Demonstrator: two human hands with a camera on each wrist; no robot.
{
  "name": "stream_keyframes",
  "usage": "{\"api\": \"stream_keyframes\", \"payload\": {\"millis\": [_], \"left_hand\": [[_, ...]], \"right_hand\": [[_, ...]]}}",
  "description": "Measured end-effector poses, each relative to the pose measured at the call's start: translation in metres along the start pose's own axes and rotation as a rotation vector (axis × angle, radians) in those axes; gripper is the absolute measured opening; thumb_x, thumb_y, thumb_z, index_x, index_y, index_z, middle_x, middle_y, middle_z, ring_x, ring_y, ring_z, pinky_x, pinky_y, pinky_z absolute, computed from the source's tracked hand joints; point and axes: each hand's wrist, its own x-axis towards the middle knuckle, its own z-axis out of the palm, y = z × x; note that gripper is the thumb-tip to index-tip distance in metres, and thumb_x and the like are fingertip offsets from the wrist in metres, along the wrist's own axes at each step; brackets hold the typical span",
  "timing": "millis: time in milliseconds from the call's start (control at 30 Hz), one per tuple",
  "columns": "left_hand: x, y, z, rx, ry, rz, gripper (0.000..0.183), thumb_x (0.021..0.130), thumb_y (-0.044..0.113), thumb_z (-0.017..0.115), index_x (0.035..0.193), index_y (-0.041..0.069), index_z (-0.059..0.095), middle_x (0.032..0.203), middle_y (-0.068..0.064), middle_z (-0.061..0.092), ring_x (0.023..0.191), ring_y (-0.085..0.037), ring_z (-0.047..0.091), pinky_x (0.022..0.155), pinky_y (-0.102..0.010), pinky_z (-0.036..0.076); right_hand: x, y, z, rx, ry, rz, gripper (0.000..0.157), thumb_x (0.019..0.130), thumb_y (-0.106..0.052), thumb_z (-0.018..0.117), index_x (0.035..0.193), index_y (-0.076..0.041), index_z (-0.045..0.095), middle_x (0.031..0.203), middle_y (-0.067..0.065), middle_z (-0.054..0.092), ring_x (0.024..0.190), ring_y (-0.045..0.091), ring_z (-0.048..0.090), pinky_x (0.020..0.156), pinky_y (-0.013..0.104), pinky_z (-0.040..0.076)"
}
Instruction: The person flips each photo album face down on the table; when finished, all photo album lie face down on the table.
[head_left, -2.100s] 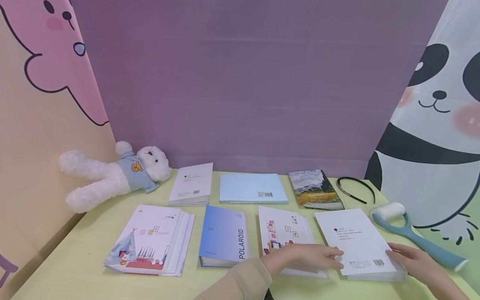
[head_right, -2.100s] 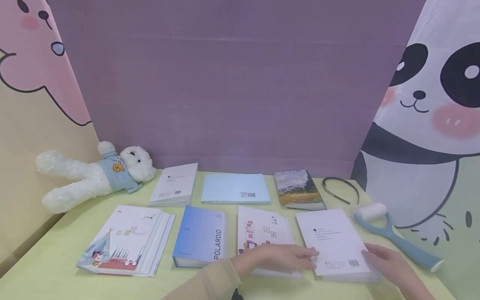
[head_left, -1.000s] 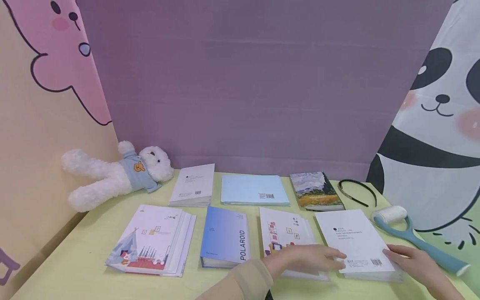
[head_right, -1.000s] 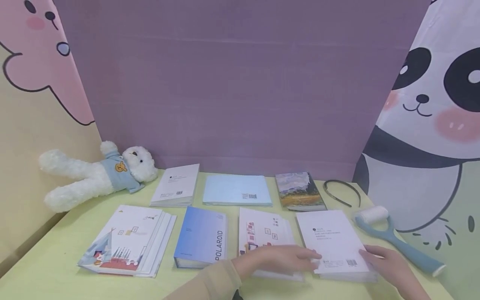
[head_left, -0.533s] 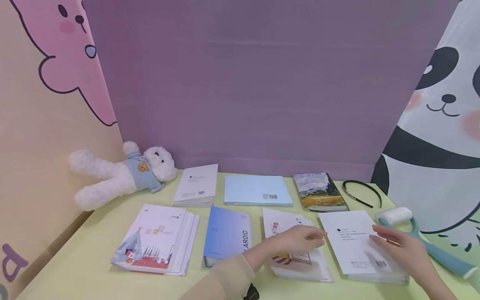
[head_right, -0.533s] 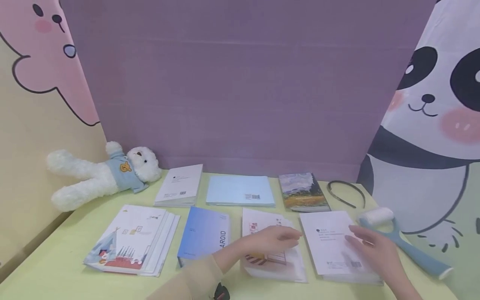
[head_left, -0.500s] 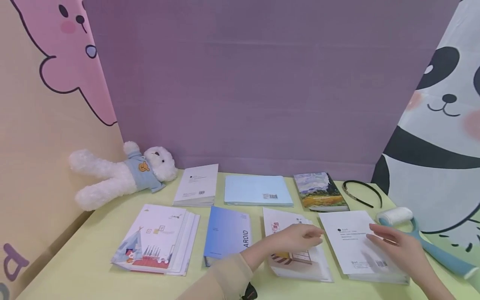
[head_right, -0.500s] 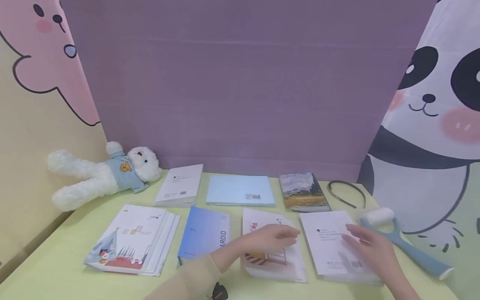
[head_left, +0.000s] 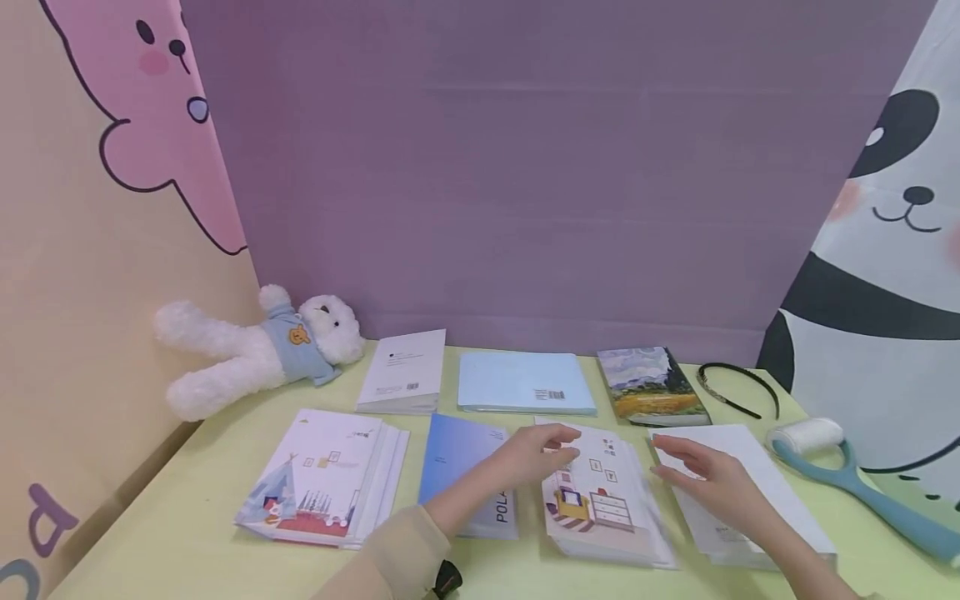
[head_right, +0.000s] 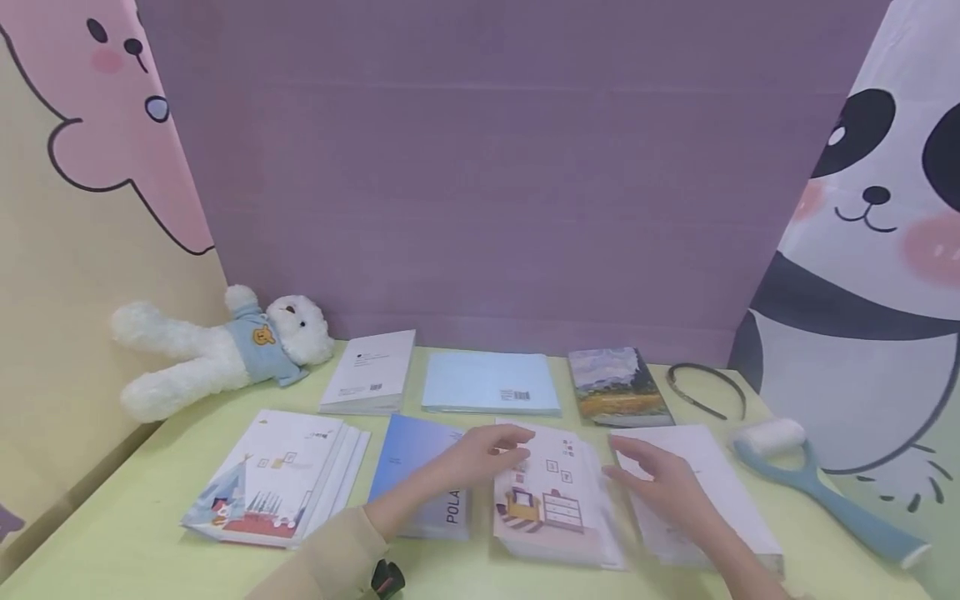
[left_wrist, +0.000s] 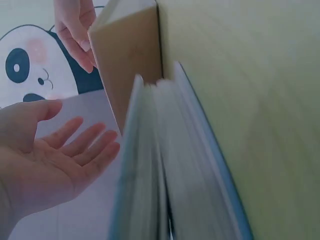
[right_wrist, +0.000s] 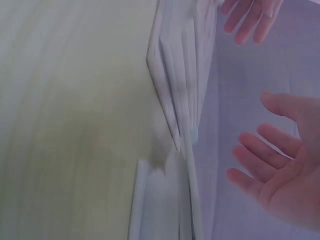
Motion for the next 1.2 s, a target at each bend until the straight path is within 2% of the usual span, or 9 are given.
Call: {"api": "stream_keyframes", "payload": {"millis": [167, 300, 400, 500, 633, 767, 867, 1067, 1200], "left_hand": [[-0.007, -0.012, -0.008, 0.016, 0.050, -0.071, 0.039, 0.095, 0.031, 0.053, 0.130, 0.014, 0.056, 0.130, -0.006, 0.058, 0.116, -0.023, 0.057, 0.093, -0.036, 0.049], [-0.012, -0.018, -0.009, 0.023, 0.050, -0.104, 0.040, 0.095, 0.029, 0.053, 0.130, 0.009, 0.055, 0.131, -0.011, 0.055, 0.113, -0.028, 0.058, 0.089, -0.037, 0.051], [-0.015, -0.021, -0.010, 0.009, 0.023, -0.121, 0.041, 0.096, 0.028, 0.053, 0.130, 0.006, 0.054, 0.126, -0.011, 0.059, 0.108, -0.026, 0.061, 0.088, -0.036, 0.051], [-0.016, -0.023, -0.012, 0.004, -0.010, -0.123, 0.044, 0.095, 0.029, 0.054, 0.131, 0.004, 0.053, 0.118, -0.011, 0.064, 0.099, -0.022, 0.064, 0.085, -0.034, 0.052], [-0.017, -0.023, -0.013, 0.032, -0.068, -0.152, 0.046, 0.094, 0.033, 0.054, 0.132, 0.007, 0.052, 0.105, -0.009, 0.068, 0.084, -0.016, 0.065, 0.075, -0.030, 0.053], [-0.020, -0.022, -0.012, 0.040, -0.137, -0.197, 0.039, 0.095, 0.033, 0.053, 0.122, 0.006, 0.060, 0.088, -0.005, 0.067, 0.069, -0.011, 0.056, 0.062, -0.025, 0.047], [-0.021, -0.020, -0.011, 0.025, -0.162, -0.212, 0.033, 0.095, 0.031, 0.054, 0.112, 0.004, 0.063, 0.084, -0.005, 0.065, 0.066, -0.013, 0.053, 0.059, -0.024, 0.042], [-0.020, -0.022, -0.011, -0.005, -0.162, -0.204, 0.033, 0.094, 0.030, 0.055, 0.111, 0.003, 0.062, 0.087, -0.003, 0.066, 0.075, -0.014, 0.059, 0.065, -0.024, 0.046], [-0.019, -0.024, -0.012, -0.115, -0.194, -0.225, 0.035, 0.095, 0.030, 0.054, 0.116, 0.002, 0.059, 0.094, -0.003, 0.066, 0.083, -0.015, 0.061, 0.075, -0.030, 0.048]], "right_hand": [[0.009, -0.014, 0.017, 0.007, -0.143, -0.016, 0.049, 0.087, -0.033, 0.066, 0.128, -0.007, 0.058, 0.128, 0.013, 0.060, 0.117, 0.025, 0.056, 0.091, 0.038, 0.051], [0.013, -0.017, 0.027, 0.098, -0.231, -0.044, 0.052, 0.086, -0.029, 0.067, 0.127, 0.000, 0.056, 0.130, 0.023, 0.055, 0.114, 0.041, 0.054, 0.086, 0.039, 0.053], [0.013, -0.018, 0.030, 0.156, -0.271, -0.031, 0.055, 0.085, -0.030, 0.069, 0.127, 0.004, 0.055, 0.131, 0.028, 0.050, 0.114, 0.045, 0.052, 0.081, 0.033, 0.055], [0.013, -0.018, 0.030, 0.152, -0.287, -0.010, 0.059, 0.083, -0.032, 0.070, 0.127, 0.004, 0.055, 0.133, 0.028, 0.048, 0.115, 0.044, 0.051, 0.080, 0.030, 0.056], [0.013, -0.016, 0.032, 0.133, -0.309, -0.006, 0.062, 0.083, -0.031, 0.070, 0.129, 0.007, 0.052, 0.134, 0.030, 0.045, 0.116, 0.044, 0.051, 0.082, 0.032, 0.055], [0.011, -0.013, 0.033, 0.127, -0.354, -0.026, 0.063, 0.084, -0.030, 0.069, 0.128, 0.010, 0.051, 0.135, 0.031, 0.042, 0.118, 0.046, 0.047, 0.085, 0.036, 0.053], [0.009, -0.013, 0.034, 0.128, -0.373, -0.034, 0.059, 0.085, -0.030, 0.068, 0.125, 0.011, 0.053, 0.136, 0.029, 0.043, 0.122, 0.047, 0.043, 0.087, 0.038, 0.052], [0.009, -0.018, 0.032, 0.082, -0.368, -0.064, 0.056, 0.086, -0.030, 0.068, 0.123, 0.010, 0.056, 0.134, 0.028, 0.045, 0.120, 0.048, 0.045, 0.087, 0.048, 0.050], [0.011, -0.020, 0.031, 0.073, -0.376, -0.050, 0.059, 0.084, -0.032, 0.069, 0.123, 0.010, 0.056, 0.135, 0.028, 0.044, 0.122, 0.049, 0.042, 0.087, 0.048, 0.050]]}}
